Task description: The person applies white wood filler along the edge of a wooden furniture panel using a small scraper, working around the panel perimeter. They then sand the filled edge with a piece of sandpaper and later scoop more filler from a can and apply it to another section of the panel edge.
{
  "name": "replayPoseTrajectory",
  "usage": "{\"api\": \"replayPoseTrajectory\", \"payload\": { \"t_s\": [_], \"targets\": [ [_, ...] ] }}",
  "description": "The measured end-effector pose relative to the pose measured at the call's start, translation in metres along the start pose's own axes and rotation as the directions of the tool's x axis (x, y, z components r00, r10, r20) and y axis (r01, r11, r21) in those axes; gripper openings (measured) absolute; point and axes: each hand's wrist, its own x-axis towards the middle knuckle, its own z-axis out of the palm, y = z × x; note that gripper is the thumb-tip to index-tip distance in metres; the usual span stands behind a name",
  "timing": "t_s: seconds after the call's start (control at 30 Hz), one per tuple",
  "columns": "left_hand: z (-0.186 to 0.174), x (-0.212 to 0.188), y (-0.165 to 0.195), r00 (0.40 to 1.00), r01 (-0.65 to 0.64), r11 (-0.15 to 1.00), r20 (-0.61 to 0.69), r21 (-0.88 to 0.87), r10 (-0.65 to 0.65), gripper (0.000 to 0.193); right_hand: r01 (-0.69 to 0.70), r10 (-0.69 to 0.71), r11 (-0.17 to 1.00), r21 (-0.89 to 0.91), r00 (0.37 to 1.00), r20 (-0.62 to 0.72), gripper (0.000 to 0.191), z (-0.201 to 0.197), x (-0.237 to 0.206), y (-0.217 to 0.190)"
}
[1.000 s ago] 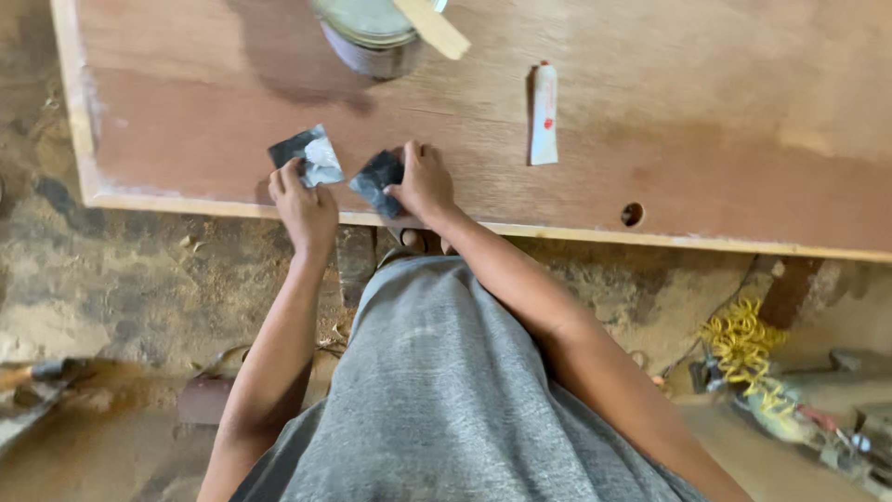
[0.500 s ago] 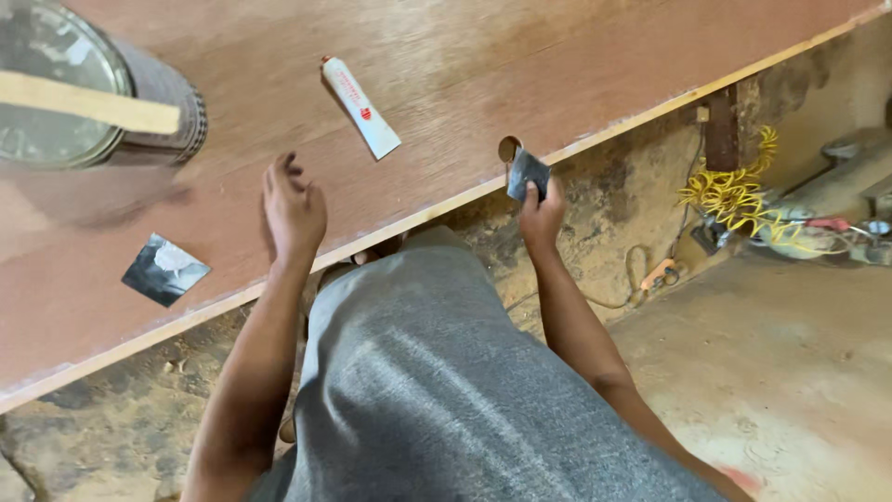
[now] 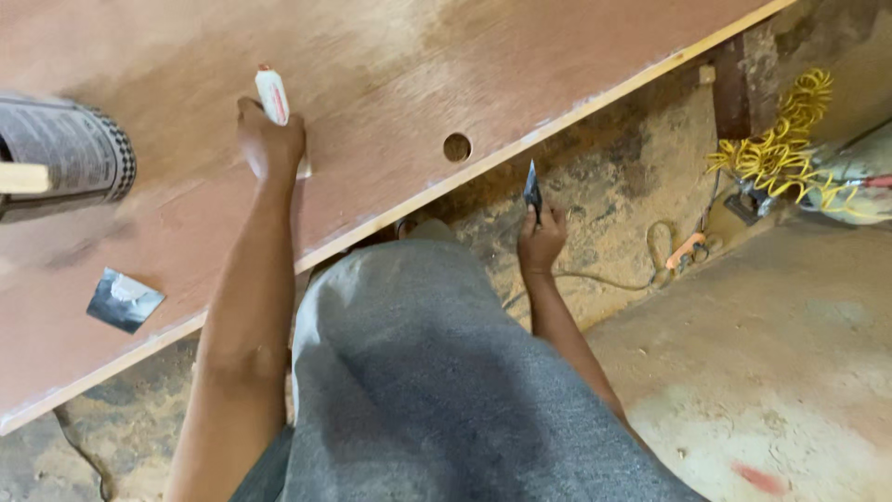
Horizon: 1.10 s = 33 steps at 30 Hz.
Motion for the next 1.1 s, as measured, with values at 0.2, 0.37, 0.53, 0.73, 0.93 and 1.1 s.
{"api": "replayPoseTrajectory", "payload": {
  "t_s": [0.2,0.37,0.53,0.73,0.93,1.1],
  "targets": [
    [-0.007,-0.029,-0.003,0.981,0.013,0.941,0.185,-0.339,0.053,0.043,0.232,-0.227,0.962,-0.146,0.973,0.049,0.047,0.047,0.013,-0.042],
    [-0.011,-0.066,-0.012,0.911,0.162,0.838,0.405,-0.522,0.076,0.037,0.271,-0.235,0.944,-0.186,0.952,0.194,0.041,0.035,-0.013,-0.008],
    [-0.018,-0.085,-0.017,0.856,0.115,0.821,0.475,-0.559,0.203,0.041,-0.050,0.114,0.975,-0.216,0.949,0.296,0.021,0.010,-0.023,0.051],
    [-0.060,-0.102,-0.016,0.734,-0.114,0.917,0.589,-0.383,0.338,0.040,-0.754,0.410,0.121,0.646,0.631,0.659,0.037,-0.016,0.024,0.045],
    [-0.135,-0.116,0.010,0.566,-0.317,0.651,0.413,-0.689,0.713,0.040,-0.826,-0.190,0.047,0.562,0.545,0.816,0.029,-0.048,0.105,-0.094],
    [-0.196,-0.131,0.027,0.572,-0.292,0.679,0.446,-0.674,0.688,0.047,-0.694,-0.286,0.557,0.456,0.355,0.890,0.018,-0.087,0.153,-0.209]
  ]
}}
